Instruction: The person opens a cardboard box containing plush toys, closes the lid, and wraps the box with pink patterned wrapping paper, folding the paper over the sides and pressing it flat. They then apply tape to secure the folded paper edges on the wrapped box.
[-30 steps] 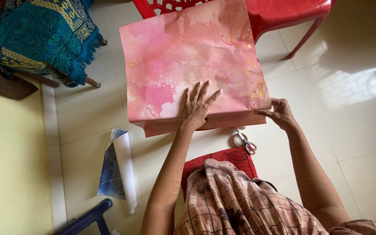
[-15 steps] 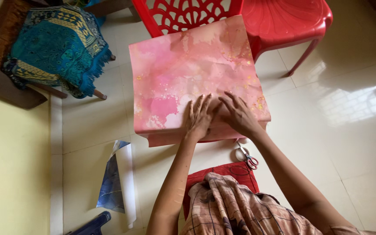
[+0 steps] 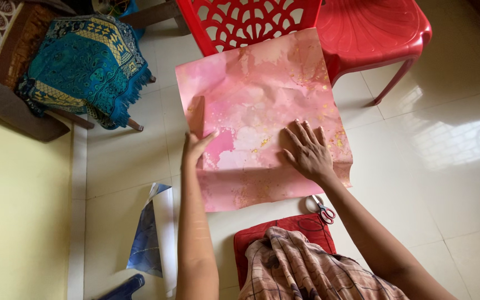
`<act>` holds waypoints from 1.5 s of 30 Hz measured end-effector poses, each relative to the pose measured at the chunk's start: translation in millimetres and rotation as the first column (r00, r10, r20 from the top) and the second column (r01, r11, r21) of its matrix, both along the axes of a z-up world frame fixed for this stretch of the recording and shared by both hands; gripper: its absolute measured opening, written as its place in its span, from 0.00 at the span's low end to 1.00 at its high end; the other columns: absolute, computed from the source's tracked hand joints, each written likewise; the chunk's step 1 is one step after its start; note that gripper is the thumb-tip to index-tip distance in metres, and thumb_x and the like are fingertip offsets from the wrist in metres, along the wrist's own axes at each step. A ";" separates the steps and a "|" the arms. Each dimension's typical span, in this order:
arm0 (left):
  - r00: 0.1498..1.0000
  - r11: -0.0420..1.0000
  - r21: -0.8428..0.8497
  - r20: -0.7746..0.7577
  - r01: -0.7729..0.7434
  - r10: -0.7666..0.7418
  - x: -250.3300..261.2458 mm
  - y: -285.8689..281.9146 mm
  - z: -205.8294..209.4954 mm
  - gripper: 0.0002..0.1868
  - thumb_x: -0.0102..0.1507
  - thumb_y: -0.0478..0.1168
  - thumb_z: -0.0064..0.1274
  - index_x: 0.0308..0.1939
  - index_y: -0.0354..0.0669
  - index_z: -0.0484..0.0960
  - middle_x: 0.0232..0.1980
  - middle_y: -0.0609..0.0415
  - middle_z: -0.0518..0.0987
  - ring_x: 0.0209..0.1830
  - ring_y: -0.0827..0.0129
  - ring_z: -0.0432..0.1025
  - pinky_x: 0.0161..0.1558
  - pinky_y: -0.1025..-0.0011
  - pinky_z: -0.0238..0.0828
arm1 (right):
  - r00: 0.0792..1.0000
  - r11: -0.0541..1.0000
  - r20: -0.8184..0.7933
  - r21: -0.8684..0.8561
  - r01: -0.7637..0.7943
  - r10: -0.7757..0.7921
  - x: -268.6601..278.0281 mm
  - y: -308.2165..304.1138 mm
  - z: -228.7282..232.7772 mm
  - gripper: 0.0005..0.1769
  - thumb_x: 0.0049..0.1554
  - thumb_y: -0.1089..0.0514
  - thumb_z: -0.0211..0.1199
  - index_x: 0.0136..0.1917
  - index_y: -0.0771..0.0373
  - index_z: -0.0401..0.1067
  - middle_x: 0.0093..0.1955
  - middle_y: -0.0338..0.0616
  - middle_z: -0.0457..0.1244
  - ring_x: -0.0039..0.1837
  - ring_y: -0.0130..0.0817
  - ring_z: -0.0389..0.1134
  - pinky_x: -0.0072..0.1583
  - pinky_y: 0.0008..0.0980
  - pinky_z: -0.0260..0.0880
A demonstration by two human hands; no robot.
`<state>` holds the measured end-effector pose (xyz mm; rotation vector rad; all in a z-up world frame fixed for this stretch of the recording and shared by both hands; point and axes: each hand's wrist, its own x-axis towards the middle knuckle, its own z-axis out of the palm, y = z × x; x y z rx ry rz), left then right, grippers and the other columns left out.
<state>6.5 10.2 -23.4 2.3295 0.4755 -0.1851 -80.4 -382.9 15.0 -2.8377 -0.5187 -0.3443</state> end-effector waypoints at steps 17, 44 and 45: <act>0.913 0.795 0.598 0.261 0.103 -0.313 -29.2 -87.4 55.4 0.56 0.58 0.59 0.61 0.80 0.38 0.48 0.84 0.37 0.40 0.83 0.51 0.36 0.79 0.51 0.33 | 0.997 0.996 -0.029 0.053 0.067 -0.065 -0.3 0.5 -9.4 0.40 0.60 0.34 0.52 0.80 0.52 0.55 0.84 0.45 0.46 0.83 0.44 0.44 0.78 0.60 0.37; 0.933 0.810 0.581 0.333 -0.086 -0.139 21.9 -80.9 1.5 0.57 0.61 0.71 0.52 0.76 0.31 0.52 0.81 0.28 0.48 0.82 0.40 0.41 0.76 0.43 0.39 | 0.629 0.647 -0.750 0.380 0.661 -0.202 171.2 -65.6 -11.1 0.53 0.47 0.28 0.69 0.70 0.68 0.59 0.67 0.58 0.54 0.69 0.47 0.54 0.66 0.49 0.56; 0.946 0.808 0.584 0.299 -0.077 -0.126 13.5 -77.4 6.5 0.59 0.60 0.72 0.53 0.76 0.30 0.49 0.80 0.28 0.46 0.82 0.39 0.40 0.76 0.43 0.38 | 0.606 0.635 -0.783 0.396 0.663 -0.144 173.4 -77.3 -11.7 0.53 0.46 0.28 0.70 0.69 0.68 0.61 0.65 0.57 0.56 0.67 0.46 0.56 0.64 0.48 0.58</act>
